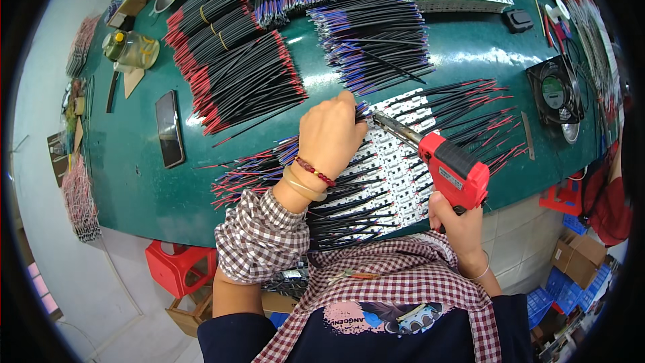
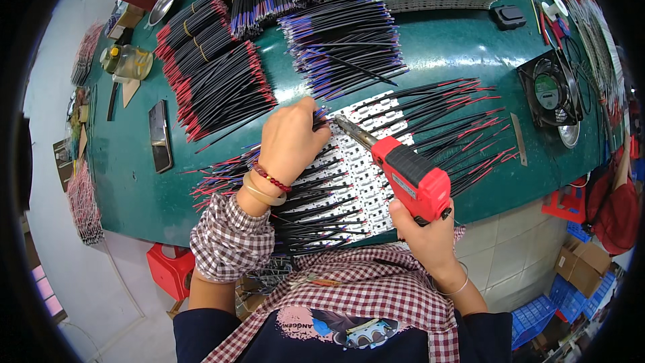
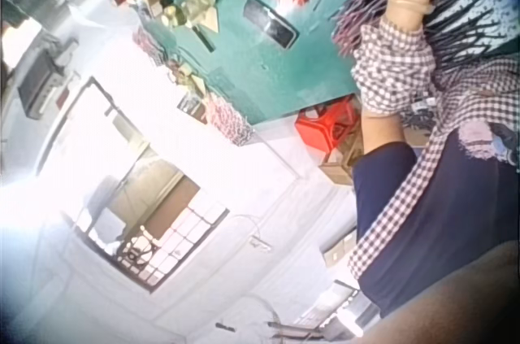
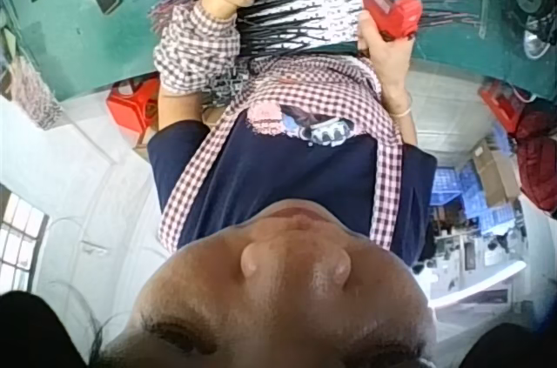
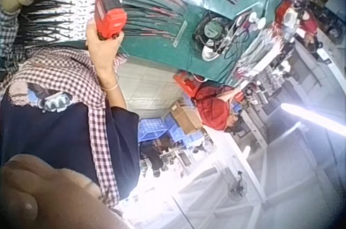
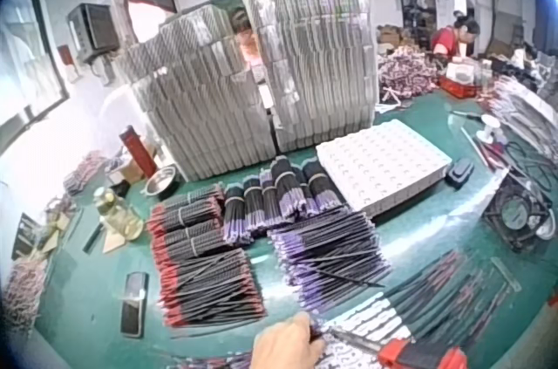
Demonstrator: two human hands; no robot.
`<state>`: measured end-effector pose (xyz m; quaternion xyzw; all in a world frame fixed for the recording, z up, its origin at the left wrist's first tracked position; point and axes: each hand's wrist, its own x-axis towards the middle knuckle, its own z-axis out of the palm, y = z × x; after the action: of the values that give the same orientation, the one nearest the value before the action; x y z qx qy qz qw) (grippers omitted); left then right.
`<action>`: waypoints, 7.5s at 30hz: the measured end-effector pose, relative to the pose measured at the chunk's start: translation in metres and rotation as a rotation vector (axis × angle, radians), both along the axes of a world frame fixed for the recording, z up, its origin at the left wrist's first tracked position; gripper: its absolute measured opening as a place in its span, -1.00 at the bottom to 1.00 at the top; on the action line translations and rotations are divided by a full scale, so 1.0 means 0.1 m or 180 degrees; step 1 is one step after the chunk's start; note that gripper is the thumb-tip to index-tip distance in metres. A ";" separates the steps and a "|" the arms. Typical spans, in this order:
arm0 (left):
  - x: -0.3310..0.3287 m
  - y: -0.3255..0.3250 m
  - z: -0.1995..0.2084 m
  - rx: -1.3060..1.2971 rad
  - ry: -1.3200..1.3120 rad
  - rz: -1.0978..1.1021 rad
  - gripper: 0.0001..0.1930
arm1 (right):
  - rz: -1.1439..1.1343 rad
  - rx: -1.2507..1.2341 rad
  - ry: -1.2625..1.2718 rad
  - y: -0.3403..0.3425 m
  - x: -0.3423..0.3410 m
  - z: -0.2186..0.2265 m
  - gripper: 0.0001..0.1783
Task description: The person aligns wires on circuit strips by hand and solders the wire ends using a handheld soldering tool.
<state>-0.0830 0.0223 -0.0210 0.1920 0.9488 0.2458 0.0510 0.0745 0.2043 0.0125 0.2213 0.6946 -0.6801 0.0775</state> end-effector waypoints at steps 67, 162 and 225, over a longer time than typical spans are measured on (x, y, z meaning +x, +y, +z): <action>0.01 -0.01 0.07 -0.0012 0.0037 -0.0562 -0.84 | -0.0282 -0.0078 -0.0015 -0.06 0.23 -0.06 -0.77; 0.21 0.09 -0.03 0.0001 0.0230 -0.0151 -0.82 | -0.0268 -0.0293 0.0037 -0.01 0.29 -0.12 -0.90; 0.26 0.10 0.10 -0.0263 -0.0029 -0.0119 -0.84 | -0.0190 -0.0279 -0.0041 -0.01 0.59 -0.24 -0.67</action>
<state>-0.0567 0.0319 -0.0114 0.2064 0.9541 0.2063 0.0679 0.1334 0.2037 -0.0116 0.2428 0.6567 -0.7104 0.0712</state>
